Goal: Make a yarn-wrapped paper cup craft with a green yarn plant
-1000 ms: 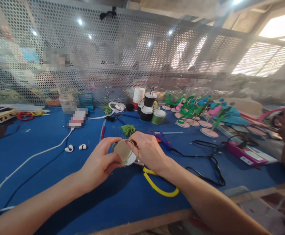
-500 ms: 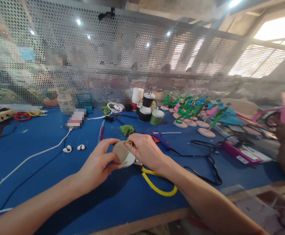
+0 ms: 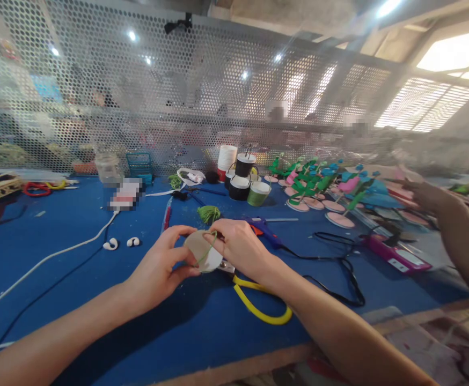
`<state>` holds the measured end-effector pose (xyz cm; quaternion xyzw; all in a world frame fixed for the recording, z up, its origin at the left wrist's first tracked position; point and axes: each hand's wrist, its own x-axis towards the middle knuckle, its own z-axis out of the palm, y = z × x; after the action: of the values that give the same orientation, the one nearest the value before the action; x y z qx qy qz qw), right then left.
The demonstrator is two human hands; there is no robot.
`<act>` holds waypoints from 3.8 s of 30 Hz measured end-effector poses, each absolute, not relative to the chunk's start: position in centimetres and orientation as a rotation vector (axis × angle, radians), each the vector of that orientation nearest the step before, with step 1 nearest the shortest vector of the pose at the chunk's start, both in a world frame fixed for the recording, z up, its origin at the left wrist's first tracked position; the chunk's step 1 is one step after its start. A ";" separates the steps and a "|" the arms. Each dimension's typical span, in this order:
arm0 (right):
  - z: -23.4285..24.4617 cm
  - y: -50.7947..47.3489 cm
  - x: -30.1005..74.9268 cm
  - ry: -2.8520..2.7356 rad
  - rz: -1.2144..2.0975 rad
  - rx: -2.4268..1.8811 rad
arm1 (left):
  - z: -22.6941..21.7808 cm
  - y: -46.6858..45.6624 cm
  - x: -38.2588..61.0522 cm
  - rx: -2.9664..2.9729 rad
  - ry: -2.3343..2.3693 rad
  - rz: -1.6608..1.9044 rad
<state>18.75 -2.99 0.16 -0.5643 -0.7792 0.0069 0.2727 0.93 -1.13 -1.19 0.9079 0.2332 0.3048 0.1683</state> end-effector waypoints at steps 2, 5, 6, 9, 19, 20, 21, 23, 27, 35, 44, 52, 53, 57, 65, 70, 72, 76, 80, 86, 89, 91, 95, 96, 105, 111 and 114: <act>0.1 -3.0 18.7 -2.068 0.063 -1.521 | -1.1 -0.9 0.9 2.569 0.682 0.860; 0.2 -3.1 18.6 -2.004 0.103 -1.521 | -1.0 -0.6 0.8 2.540 0.725 0.845; 0.2 -3.1 18.6 -1.977 0.106 -1.521 | -1.0 -0.5 0.8 2.525 0.739 0.837; 0.4 -3.0 18.7 -1.922 0.139 -1.538 | -0.9 -0.6 0.8 2.481 0.769 0.810; 0.2 -2.9 19.0 -2.015 0.098 -1.484 | -0.9 -1.2 0.9 2.424 0.722 0.805; 0.2 -2.9 19.0 -2.010 0.059 -1.468 | -0.8 -1.2 0.9 2.414 0.703 0.820; 0.2 -3.0 19.0 -2.004 0.017 -1.449 | -0.7 -1.1 0.9 2.398 0.679 0.834; 0.3 -3.3 19.1 -1.986 -0.082 -1.409 | -0.4 -0.8 0.7 2.317 0.635 0.896; 0.5 -3.7 19.2 -1.938 -0.299 -1.334 | 0.3 0.0 0.4 1.861 0.766 1.200; 0.8 -4.0 19.3 -1.903 -0.488 -1.312 | 0.2 0.7 0.5 1.564 0.912 1.059; 0.8 -4.0 19.3 -1.878 -0.427 -1.315 | -1.0 0.1 0.1 2.879 0.592 1.034; 0.2 -3.6 19.0 -1.900 -0.065 -1.324 | -1.4 -0.9 0.7 2.726 0.652 1.110; 0.2 -3.5 19.0 -1.906 0.007 -1.348 | -1.3 -1.0 0.7 2.697 0.639 1.064; 0.6 -3.5 19.1 -1.904 0.313 -1.421 | -0.6 -1.6 0.8 2.538 0.631 0.886; 0.7 -3.6 18.9 -1.966 0.569 -1.455 | 0.5 -2.9 1.0 2.176 0.757 0.623; 0.5 -3.3 18.8 -1.968 0.576 -1.471 | 0.6 -2.8 1.0 2.072 0.779 0.591; 0.5 -3.2 18.9 -1.972 0.556 -1.471 | 0.6 -2.7 1.0 2.071 0.767 0.599; 0.5 -3.2 18.9 -1.976 0.540 -1.469 | 0.4 -2.6 1.0 2.096 0.755 0.612; 0.5 -3.1 19.0 -1.970 0.563 -1.492 | 0.2 -2.4 0.9 2.119 0.730 0.626; 0.6 -2.6 19.6 -1.747 0.749 -1.588 | -0.9 -1.3 1.2 2.095 0.756 0.901; 0.4 -2.6 19.4 -1.661 0.700 -1.643 | -1.7 -1.0 1.5 1.871 0.767 0.805; 0.2 -2.7 19.1 -1.661 0.614 -1.650 | -2.0 -1.1 1.7 1.757 0.754 0.729; 0.5 -3.1 19.0 -1.721 0.733 -1.479 | -1.6 -1.1 1.4 1.633 0.665 0.604; 0.6 -3.2 19.1 -1.710 0.772 -1.412 | -1.4 -1.0 1.3 1.595 0.625 0.578; 0.8 -3.5 19.9 -1.596 0.758 -1.070 | -0.7 -0.8 0.6 1.326 0.339 0.337; 1.1 -4.0 19.5 -1.607 0.838 -1.071 | -1.1 -0.7 0.4 1.231 0.253 0.323; 1.1 -3.9 19.6 -1.542 1.072 -1.053 | -1.4 -0.6 0.4 1.173 0.209 0.274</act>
<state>19.63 -3.89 1.14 -0.4307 -0.6303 0.4382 0.4745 0.36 -0.56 -1.43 0.5506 0.0981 0.1285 0.8190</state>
